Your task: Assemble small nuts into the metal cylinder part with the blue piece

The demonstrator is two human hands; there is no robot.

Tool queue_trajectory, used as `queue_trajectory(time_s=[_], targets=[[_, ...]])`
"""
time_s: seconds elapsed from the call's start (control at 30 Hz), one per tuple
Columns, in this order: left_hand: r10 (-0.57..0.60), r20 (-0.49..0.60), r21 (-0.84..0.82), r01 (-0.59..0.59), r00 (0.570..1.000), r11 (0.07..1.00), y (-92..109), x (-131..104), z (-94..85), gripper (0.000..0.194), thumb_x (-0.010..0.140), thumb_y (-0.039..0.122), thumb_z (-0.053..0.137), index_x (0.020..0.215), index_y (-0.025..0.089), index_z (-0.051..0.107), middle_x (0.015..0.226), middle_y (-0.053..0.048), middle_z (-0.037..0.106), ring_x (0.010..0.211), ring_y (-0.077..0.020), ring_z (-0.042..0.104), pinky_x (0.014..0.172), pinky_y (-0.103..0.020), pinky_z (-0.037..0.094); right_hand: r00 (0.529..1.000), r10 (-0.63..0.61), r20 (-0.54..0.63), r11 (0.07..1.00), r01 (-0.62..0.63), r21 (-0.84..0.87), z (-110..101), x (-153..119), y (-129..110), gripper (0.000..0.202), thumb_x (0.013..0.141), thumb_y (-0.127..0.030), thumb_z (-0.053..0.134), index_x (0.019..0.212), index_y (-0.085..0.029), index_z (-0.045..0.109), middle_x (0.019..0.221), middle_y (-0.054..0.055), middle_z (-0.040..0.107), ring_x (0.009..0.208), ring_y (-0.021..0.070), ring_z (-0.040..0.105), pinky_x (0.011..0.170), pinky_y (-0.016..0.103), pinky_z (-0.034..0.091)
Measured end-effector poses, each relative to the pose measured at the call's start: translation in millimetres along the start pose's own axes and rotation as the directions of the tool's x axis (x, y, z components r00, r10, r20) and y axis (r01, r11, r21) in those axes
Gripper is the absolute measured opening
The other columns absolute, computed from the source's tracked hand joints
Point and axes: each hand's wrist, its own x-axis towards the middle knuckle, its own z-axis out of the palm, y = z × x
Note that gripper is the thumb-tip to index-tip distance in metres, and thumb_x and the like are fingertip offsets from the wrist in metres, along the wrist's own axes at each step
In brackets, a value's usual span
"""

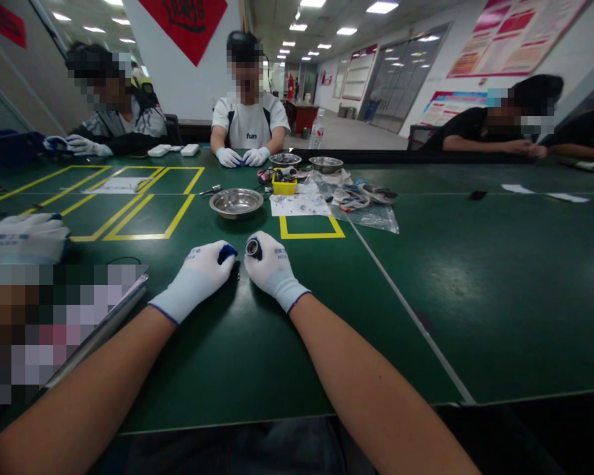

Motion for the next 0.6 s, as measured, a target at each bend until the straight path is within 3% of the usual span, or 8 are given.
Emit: queue_trajectory(time_s=[0.17,0.33,0.47,0.6], targets=[[-0.011,-0.113,-0.277,-0.021,0.994,0.961,-5.7,0.5,1.6,0.02,0.089,0.019,0.063,0.102,0.021,0.078,0.11,-0.008,0.082,0.106,-0.0266,0.074,0.101,-0.042,0.057,0.999,-0.008,0.046,0.998,0.005,0.068,-0.1,1.7,2.2,0.017,0.072,-0.012,0.055,0.083,-0.024,0.055,0.088,0.003,0.065,0.085,0.0219,0.064,0.084,0.035,0.054],[-0.041,-0.15,-0.59,-0.056,0.988,0.805,-8.1,2.7,1.6,0.024,0.084,0.021,0.069,0.107,0.019,0.078,0.108,-0.007,0.082,0.104,-0.0243,0.075,0.102,-0.041,0.057,0.996,0.017,0.088,0.988,-0.03,0.153,-1.8,4.1,4.0,0.021,0.068,-0.011,0.052,0.085,-0.023,0.055,0.09,0.003,0.064,0.088,0.0212,0.064,0.085,0.035,0.052],[0.048,-0.195,-0.653,-0.166,0.98,0.739,-2.4,-3.0,-1.4,0.024,0.086,0.024,0.069,0.107,0.018,0.077,0.109,-0.007,0.08,0.106,-0.0243,0.073,0.104,-0.042,0.057,0.991,0.006,0.132,0.985,-0.029,0.171,-4.8,2.8,-0.9,0.016,0.069,-0.013,0.052,0.082,-0.023,0.053,0.084,0.0,0.062,0.082,0.0197,0.061,0.079,0.032,0.05],[0.109,-0.22,-0.605,-0.223,0.969,0.764,1.3,-9.3,-2.3,0.019,0.085,0.025,0.07,0.102,0.02,0.078,0.111,-0.005,0.074,0.106,-0.024,0.071,0.102,-0.042,0.057,0.987,-0.018,0.159,0.987,-0.008,0.162,-7.0,0.7,-6.7,0.009,0.074,-0.017,0.054,0.078,-0.024,0.05,0.079,0.0,0.061,0.078,0.0196,0.059,0.074,0.032,0.047]])
